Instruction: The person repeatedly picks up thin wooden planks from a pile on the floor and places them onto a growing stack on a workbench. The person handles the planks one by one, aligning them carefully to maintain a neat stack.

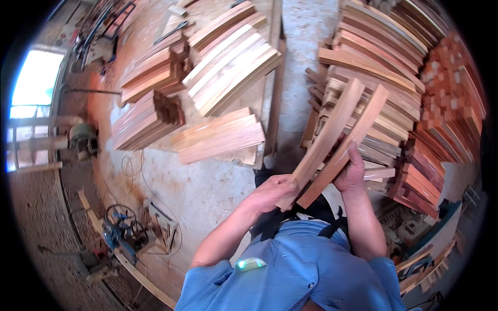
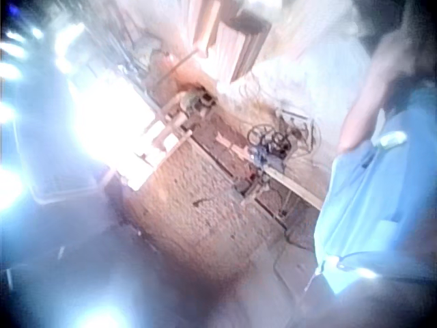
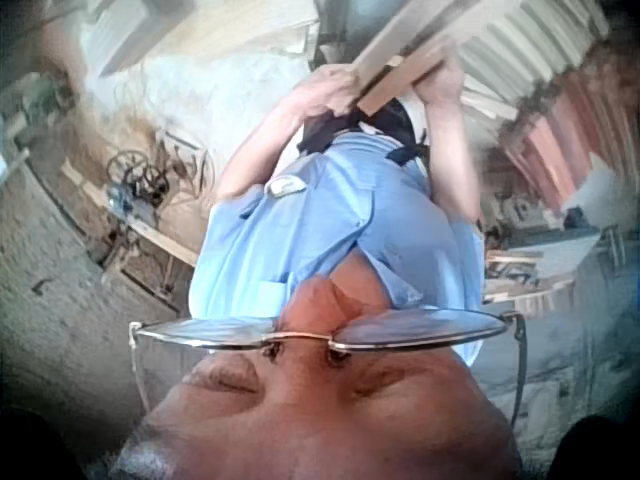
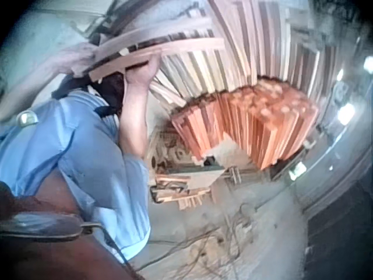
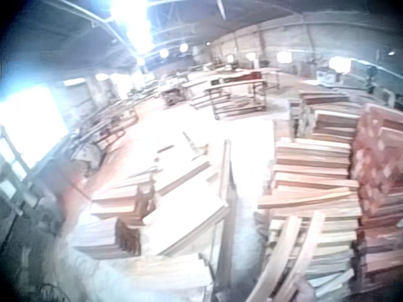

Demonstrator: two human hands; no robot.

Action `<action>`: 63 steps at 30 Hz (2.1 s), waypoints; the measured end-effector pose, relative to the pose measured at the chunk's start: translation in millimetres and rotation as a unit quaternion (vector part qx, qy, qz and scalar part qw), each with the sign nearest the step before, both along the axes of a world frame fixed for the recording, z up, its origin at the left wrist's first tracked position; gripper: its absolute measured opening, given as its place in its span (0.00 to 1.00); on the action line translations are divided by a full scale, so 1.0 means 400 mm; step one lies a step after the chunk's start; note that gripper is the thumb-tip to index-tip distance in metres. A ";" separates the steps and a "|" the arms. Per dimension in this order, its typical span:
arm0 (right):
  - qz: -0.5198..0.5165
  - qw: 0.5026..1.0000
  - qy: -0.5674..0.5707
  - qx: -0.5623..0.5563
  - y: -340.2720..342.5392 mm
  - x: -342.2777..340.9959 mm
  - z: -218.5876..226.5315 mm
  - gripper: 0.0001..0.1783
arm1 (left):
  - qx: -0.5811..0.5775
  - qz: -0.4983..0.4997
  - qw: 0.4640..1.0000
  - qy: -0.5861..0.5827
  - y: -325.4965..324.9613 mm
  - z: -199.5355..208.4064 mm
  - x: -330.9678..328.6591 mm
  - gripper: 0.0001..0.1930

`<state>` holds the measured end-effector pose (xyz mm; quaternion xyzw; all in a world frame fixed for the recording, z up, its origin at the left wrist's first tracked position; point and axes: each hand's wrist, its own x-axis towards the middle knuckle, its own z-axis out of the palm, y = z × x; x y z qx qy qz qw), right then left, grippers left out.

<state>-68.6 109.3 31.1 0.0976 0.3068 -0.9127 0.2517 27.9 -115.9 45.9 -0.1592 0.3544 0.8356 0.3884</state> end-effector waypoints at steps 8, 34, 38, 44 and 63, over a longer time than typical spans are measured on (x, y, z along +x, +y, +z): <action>0.043 0.998 -0.044 -0.021 -0.046 0.003 0.015 0.32 | -0.216 0.064 0.968 0.113 0.019 0.008 0.038 0.19; 0.133 0.990 0.045 -0.011 -0.201 0.018 0.020 0.37 | -0.403 0.018 0.883 0.239 -0.049 0.108 0.028 0.31; 0.064 0.996 0.057 0.033 -0.261 0.050 0.028 0.43 | -0.597 0.000 0.728 0.338 -0.055 0.143 0.010 0.46; 0.112 0.988 0.107 0.018 -0.311 0.081 0.026 0.47 | -0.594 0.028 0.740 0.313 -0.119 0.133 0.004 0.44; 0.081 0.960 0.119 0.241 -0.438 -0.100 -0.084 0.20 | -0.715 -0.083 0.528 0.449 -0.651 -0.062 -0.043 0.33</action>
